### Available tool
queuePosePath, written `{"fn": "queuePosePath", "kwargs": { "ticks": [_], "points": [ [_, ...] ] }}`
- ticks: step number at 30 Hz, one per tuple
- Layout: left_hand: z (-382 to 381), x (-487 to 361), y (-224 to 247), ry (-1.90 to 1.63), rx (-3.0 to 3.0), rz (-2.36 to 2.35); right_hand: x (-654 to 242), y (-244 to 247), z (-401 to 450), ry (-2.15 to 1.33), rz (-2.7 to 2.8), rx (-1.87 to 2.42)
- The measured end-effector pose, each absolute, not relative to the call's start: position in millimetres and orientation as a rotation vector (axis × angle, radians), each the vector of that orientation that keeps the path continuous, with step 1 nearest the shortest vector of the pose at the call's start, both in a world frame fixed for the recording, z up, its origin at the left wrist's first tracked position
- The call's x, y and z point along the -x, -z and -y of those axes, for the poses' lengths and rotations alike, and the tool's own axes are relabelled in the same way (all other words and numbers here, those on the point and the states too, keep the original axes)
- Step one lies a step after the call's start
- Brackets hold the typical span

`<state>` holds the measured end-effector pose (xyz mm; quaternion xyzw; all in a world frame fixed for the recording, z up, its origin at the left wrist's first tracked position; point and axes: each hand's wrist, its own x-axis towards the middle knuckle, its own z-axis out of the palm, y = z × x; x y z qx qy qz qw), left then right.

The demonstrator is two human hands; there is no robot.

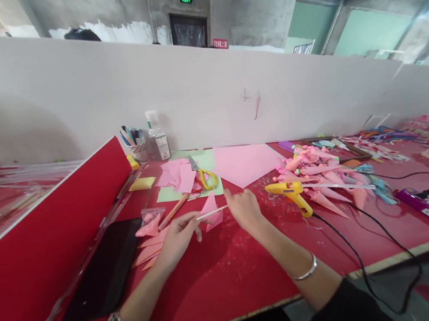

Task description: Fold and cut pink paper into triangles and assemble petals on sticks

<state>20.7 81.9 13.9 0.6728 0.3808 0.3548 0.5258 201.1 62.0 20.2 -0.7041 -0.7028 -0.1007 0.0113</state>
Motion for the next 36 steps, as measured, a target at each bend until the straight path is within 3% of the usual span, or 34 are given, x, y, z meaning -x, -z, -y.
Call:
{"fn": "queuePosePath", "kwargs": {
  "ticks": [24, 30, 36],
  "points": [
    [-76.5, -20.2, -5.7, -0.736, -2.1, -0.981, -194.0, -13.0, -57.1, 0.139, 2.186, 2.224],
    [-80.1, -21.4, -7.7, -0.802, -1.9, -0.979, -192.0, -17.2, -54.4, 0.132, 2.12, 1.779],
    [-83.1, -20.6, -11.9, -0.861, -1.734, -1.025, -191.8, -11.3, -55.1, -0.329, 2.066, 1.486]
  ]
}}
